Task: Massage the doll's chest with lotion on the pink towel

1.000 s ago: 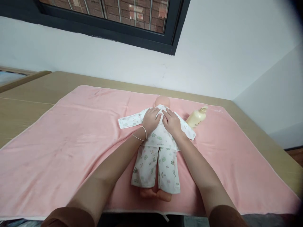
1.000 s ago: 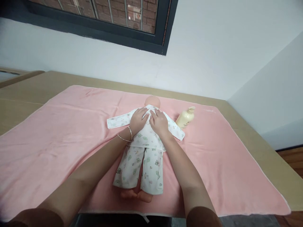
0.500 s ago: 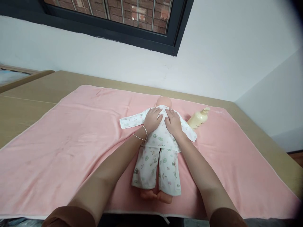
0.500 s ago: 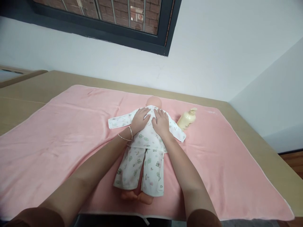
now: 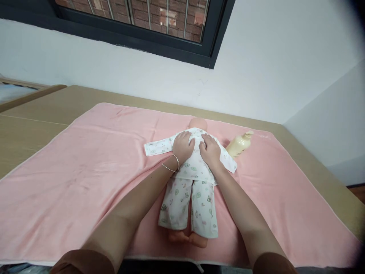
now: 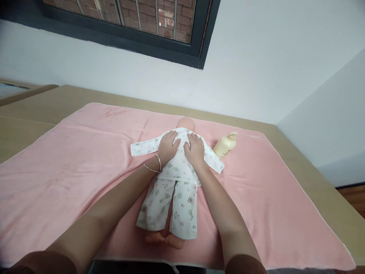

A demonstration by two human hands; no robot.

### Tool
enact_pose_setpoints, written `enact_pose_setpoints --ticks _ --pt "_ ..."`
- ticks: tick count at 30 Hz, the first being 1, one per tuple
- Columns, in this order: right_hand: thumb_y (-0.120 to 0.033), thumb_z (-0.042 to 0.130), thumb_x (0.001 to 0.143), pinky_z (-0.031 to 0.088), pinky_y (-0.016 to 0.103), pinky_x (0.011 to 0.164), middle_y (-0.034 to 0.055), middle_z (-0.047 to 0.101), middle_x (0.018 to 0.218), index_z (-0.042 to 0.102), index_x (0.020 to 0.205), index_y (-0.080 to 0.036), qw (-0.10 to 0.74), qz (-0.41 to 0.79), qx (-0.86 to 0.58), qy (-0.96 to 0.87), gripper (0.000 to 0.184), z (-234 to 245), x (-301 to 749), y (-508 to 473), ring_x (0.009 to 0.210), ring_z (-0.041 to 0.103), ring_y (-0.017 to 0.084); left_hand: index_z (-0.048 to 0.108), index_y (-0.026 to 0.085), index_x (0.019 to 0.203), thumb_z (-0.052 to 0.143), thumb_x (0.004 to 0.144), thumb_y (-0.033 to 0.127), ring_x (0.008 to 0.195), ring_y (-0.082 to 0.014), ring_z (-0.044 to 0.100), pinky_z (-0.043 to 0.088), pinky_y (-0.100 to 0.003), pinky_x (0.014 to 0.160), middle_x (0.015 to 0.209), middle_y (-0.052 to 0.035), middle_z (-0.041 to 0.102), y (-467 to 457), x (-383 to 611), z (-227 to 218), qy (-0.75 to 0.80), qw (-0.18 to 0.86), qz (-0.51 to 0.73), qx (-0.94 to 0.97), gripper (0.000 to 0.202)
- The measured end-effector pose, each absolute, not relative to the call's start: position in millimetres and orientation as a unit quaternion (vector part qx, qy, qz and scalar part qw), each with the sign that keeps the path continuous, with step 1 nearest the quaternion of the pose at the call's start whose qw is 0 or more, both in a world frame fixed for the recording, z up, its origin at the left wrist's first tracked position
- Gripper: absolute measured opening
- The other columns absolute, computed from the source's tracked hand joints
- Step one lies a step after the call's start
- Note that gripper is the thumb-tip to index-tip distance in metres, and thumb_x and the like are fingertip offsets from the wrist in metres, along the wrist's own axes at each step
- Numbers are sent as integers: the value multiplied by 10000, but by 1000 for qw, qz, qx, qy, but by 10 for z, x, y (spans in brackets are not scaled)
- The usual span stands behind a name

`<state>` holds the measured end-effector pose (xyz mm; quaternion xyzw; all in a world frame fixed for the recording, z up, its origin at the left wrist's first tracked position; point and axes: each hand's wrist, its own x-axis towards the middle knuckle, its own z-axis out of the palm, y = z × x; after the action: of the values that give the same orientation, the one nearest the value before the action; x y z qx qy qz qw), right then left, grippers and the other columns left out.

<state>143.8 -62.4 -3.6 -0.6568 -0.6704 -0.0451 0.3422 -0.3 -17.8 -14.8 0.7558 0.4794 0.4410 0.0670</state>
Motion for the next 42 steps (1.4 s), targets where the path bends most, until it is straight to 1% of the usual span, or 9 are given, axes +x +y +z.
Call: enact_pose_setpoints --ticks 4,11,14,17,21,24,29,35,42 --pt "-246 399 945 313 554 1205 124 517 1518 559 1418 -152 312 -23 -632 -709 508 -47 1512 -529 1437 441 302 646 161 1255 511 954 332 1334 -281 553 385 -494 1186 1366 -116 652 -123 -4 -147 454 71 405 790 372" --pt "-240 446 929 476 384 1109 74 724 1261 760 1111 -207 374 -98 -589 -709 364 -71 1459 -597 1227 645 218 744 216 932 466 970 301 1137 -252 688 539 -438 1020 1113 -100 764 -232 0 -177 455 21 468 757 293" --pt "-283 479 920 513 382 1058 70 759 1179 776 1029 -217 394 -119 -621 -668 324 -80 1412 -648 1159 684 228 727 228 828 445 980 307 1062 -243 713 563 -402 954 992 -87 779 -272 3 -181 475 3 477 740 329" --pt "-296 499 899 495 432 1074 89 721 1262 731 1163 -198 378 -100 -654 -648 365 -72 1408 -644 1227 637 266 728 206 912 447 972 298 1089 -257 698 543 -427 998 1056 -109 766 -252 0 -179 483 9 473 737 301" --pt "-307 446 949 339 515 1192 168 574 1455 579 1386 -109 317 -44 -652 -687 498 -54 1462 -574 1381 497 321 680 160 1172 489 948 292 1296 -287 588 443 -489 1146 1286 -128 695 -163 -10 -178 468 52 439 766 323" --pt "-332 404 991 274 555 1213 159 472 1547 489 1474 -131 288 -19 -652 -701 530 -46 1494 -537 1458 397 337 652 139 1243 516 944 304 1357 -288 540 393 -489 1197 1363 -127 653 -122 -12 -174 453 75 416 785 367" --pt "-314 420 1000 288 530 1211 154 503 1524 530 1451 -147 275 -31 -652 -706 494 -9 1461 -565 1447 424 319 730 149 1119 553 927 285 1220 -263 653 493 -439 1111 1238 -119 728 -149 -4 -185 449 40 450 771 295" --pt "-349 411 1009 513 370 992 105 658 1369 687 1275 -216 282 -90 -689 -662 406 36 1323 -709 1275 609 254 760 201 930 521 928 266 1111 -243 717 574 -383 966 1092 -87 782 -233 -6 -182 456 -9 479 750 247" --pt "-344 442 978 485 396 1045 110 648 1382 651 1325 -196 288 -84 -708 -640 431 53 1311 -716 1309 576 274 732 214 915 477 936 236 1080 -230 718 565 -338 921 1080 -80 776 -287 3 -151 510 5 469 721 258"
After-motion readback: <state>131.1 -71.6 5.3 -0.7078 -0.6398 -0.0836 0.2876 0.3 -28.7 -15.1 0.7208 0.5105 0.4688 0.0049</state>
